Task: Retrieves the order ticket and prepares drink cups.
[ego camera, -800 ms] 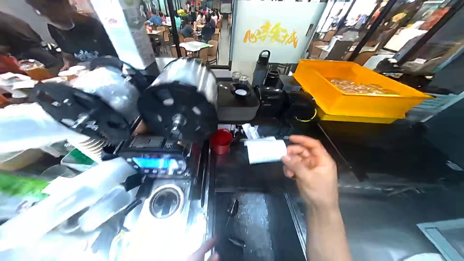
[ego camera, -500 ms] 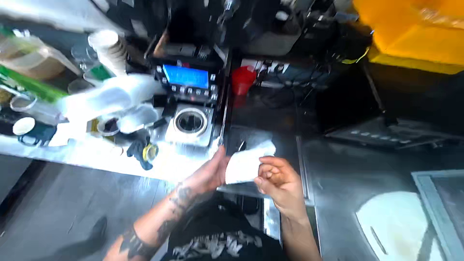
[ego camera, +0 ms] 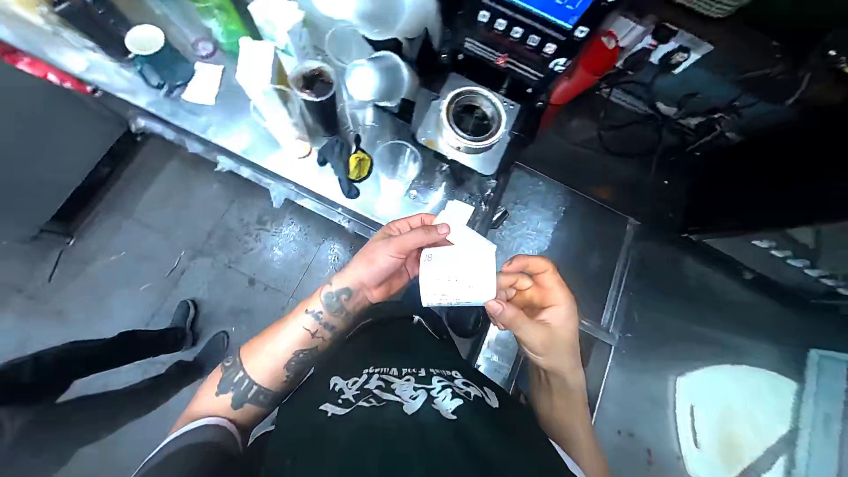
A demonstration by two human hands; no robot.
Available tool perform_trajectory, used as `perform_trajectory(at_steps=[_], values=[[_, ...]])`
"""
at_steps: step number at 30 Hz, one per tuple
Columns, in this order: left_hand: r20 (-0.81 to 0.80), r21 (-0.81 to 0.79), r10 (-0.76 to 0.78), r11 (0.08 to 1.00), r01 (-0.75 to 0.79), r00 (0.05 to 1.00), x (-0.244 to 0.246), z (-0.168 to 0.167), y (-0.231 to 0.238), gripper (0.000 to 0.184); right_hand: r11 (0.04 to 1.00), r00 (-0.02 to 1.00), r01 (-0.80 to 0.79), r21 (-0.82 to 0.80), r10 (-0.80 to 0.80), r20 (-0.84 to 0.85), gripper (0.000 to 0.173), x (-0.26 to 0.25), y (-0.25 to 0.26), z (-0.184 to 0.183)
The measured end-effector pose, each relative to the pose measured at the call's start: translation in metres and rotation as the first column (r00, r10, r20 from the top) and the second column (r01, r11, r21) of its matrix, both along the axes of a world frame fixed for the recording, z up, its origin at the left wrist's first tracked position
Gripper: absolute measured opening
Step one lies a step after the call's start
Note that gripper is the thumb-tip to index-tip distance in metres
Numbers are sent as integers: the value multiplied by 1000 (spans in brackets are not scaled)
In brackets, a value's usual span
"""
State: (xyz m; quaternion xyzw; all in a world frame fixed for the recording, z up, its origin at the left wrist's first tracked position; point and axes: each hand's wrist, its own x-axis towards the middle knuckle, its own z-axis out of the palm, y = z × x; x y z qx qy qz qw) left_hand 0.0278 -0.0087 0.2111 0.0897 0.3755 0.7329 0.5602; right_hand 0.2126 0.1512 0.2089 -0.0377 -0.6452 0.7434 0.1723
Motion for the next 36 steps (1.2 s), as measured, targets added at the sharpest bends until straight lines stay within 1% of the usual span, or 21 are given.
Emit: perform_trajectory(at_steps=[3,6,8,11,14,16,18,20,22,25,30,34,36], values=[[-64,10,145,989,-145,987,-2,2,-37,15,999,999,-42,29,41,35,39,-15,-23,-2],[-117,44,282,959,-279,952,-6,1,-66,13,996,997,-64,55,61,57,34,-30,-46,-8],[-166,89,329,944,-318,930,-12,-4,-81,10,994,995,-85,73,81,63,31,-38,-61,-13],[-222,89,391,920,-381,893,-12,-7,-107,9,984,990,-140,111,136,49,29,-48,-83,-16],[-284,63,456,887,-458,843,-9,-7,-131,9,956,982,-186,229,185,24,30,-61,-103,-15],[-272,76,496,866,-495,825,-12,-12,-142,9,932,987,-159,326,158,28,28,-68,-116,-14],[-237,73,531,845,-530,813,-12,-12,-150,11,905,993,-117,410,111,37,16,-74,-128,-12],[-211,59,552,831,-553,807,-10,-8,-156,11,894,997,-81,441,76,29,7,-80,-136,-10],[-198,15,583,806,-592,788,-4,-1,-161,12,900,995,-93,426,93,21,6,-85,-139,-6],[-166,-19,614,781,-625,772,-2,3,-169,14,912,986,-162,377,161,34,9,-93,-141,1],[-141,-23,625,773,-634,768,-8,0,-173,14,941,970,-230,249,199,143,10,-92,-147,8],[-141,-13,635,766,-643,760,-4,-3,-172,12,956,957,-246,159,214,195,12,-86,-147,3],[-138,-14,644,759,-651,753,-1,-5,-171,12,957,949,-262,123,232,215,9,-81,-146,0]])
